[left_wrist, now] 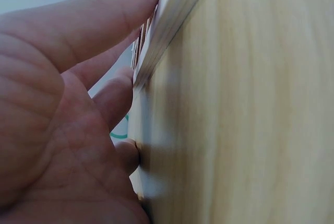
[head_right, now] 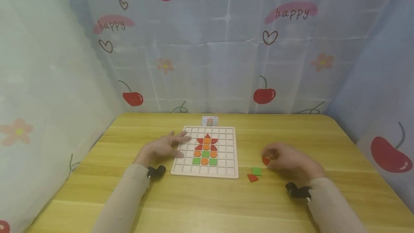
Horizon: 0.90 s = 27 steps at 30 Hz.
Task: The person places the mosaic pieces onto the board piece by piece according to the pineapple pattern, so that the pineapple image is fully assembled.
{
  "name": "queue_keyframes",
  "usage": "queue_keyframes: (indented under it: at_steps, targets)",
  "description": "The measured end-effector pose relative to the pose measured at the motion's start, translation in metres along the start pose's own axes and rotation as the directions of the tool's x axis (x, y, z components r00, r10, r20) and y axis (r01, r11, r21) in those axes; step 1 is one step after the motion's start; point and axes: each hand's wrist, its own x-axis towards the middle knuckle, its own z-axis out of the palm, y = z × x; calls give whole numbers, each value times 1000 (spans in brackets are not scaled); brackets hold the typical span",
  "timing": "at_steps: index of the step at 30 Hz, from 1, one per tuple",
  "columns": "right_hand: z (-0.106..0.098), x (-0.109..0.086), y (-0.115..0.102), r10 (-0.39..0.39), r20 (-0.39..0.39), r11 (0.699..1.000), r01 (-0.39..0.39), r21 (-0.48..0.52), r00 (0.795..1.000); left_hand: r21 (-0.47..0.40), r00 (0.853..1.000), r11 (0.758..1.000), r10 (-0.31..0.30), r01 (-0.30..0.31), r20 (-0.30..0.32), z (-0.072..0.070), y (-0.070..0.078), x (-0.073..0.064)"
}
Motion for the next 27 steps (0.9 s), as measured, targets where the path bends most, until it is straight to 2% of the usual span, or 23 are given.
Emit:
queue_keyframes:
  at_steps: [11, 15, 21, 27]
  targets:
    - [3, 0, 4, 48, -16, 999, -49, -25, 999, 6, 1000, 1000, 0, 0, -7, 2, 0, -3]
    - [3, 0, 2, 88, -12, 996, -89, -25, 996, 8, 1000, 1000, -4, 4, -12, 2, -2, -1]
    - [3, 2, -2, 59, -5, 995, -60, -84, 998, 1, 1000, 1000, -3, 3, -16, 1, -4, 0]
    - [7, 8, -10, 71, -24, 993, -73, -92, 997, -16, 1000, 1000, -3, 3, -10, 1, -2, 1]
